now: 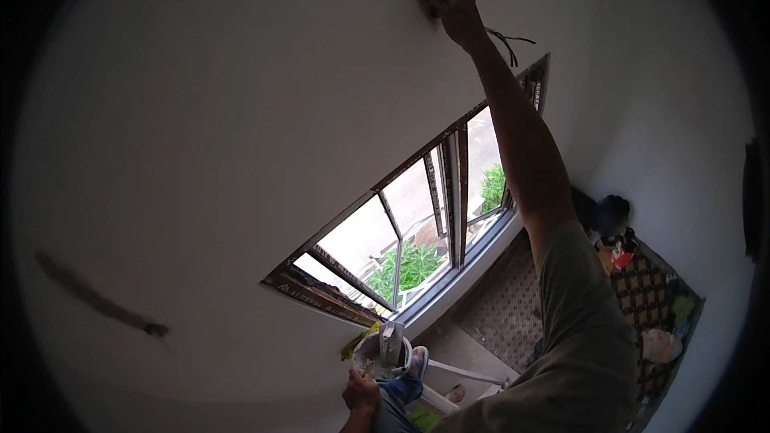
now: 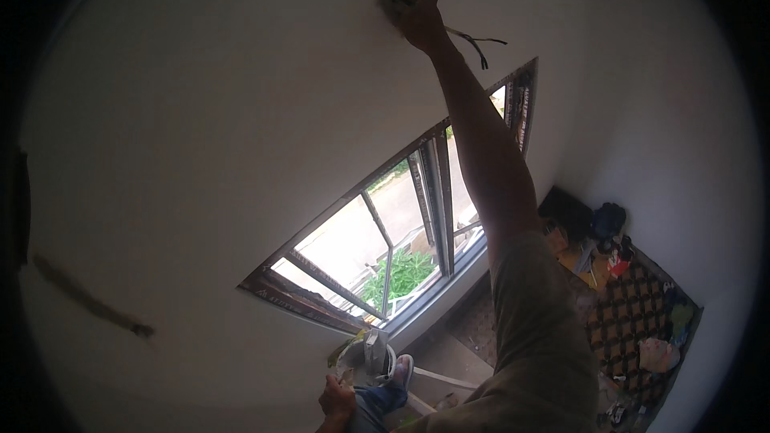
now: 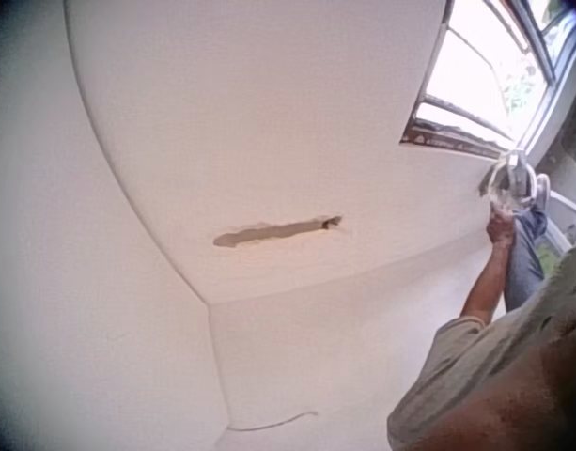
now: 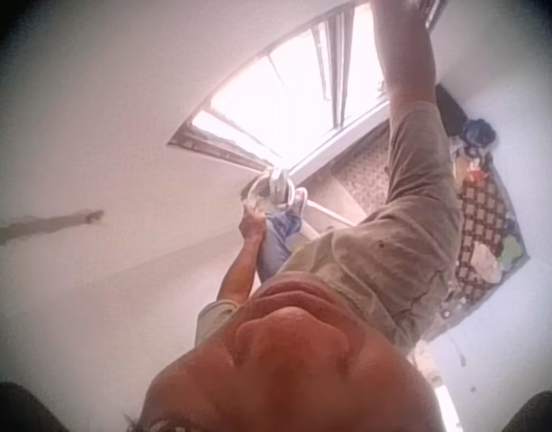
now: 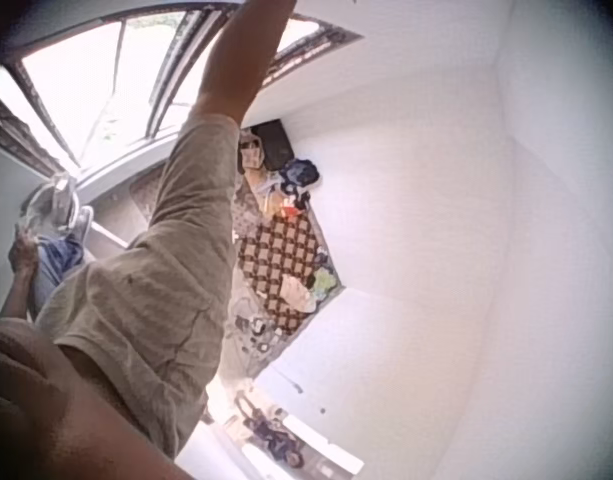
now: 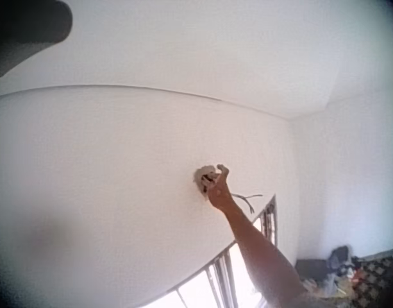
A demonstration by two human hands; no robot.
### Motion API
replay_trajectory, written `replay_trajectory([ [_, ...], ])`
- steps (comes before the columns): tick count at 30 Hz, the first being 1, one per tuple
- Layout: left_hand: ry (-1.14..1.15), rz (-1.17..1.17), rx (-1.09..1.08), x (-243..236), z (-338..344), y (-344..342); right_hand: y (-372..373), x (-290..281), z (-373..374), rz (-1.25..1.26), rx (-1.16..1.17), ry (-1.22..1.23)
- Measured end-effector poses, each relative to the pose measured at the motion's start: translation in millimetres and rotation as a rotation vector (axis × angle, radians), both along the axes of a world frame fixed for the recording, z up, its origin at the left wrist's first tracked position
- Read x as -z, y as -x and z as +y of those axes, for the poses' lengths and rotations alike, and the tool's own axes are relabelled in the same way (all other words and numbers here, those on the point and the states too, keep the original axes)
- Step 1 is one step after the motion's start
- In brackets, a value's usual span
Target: The person stands on a ladder and applies plaster to a hole in the ceiling around electrical wires by hand, then uses a piece of cardboard to smooth the plaster across the ceiling surface.
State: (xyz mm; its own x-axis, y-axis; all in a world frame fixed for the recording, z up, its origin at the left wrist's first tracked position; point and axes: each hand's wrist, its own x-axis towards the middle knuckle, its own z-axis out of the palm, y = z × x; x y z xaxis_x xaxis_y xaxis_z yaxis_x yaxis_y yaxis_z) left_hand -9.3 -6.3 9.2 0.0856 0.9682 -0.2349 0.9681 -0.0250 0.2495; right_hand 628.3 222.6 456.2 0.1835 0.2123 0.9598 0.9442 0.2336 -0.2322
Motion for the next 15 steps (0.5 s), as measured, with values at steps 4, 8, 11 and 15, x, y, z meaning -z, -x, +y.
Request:
replay_trajectory([
  [4, 0.002, -0.007, -0.005, 1.4, -0.7, 1.9, 4.0, -4.7, 1.6, 0.215, -0.172, -0.058],
  [8, 0.017, 0.018, -0.001, -5.7, -1.1, -8.5, 4.6, -8.3, -7.5, 0.112, -0.140, -0.077],
  [11, -0.022, -0.011, -0.001, 1.4, -1.7, 5.0, 39.4, -18.0, -17.5, 0.428, -0.309, 0.084],
  [15, 0.000, -0.022, 0.009, -1.7, -1.5, -1.7, 27.3, -18.3, -24.2, 0.348, -0.245, 0.145],
])
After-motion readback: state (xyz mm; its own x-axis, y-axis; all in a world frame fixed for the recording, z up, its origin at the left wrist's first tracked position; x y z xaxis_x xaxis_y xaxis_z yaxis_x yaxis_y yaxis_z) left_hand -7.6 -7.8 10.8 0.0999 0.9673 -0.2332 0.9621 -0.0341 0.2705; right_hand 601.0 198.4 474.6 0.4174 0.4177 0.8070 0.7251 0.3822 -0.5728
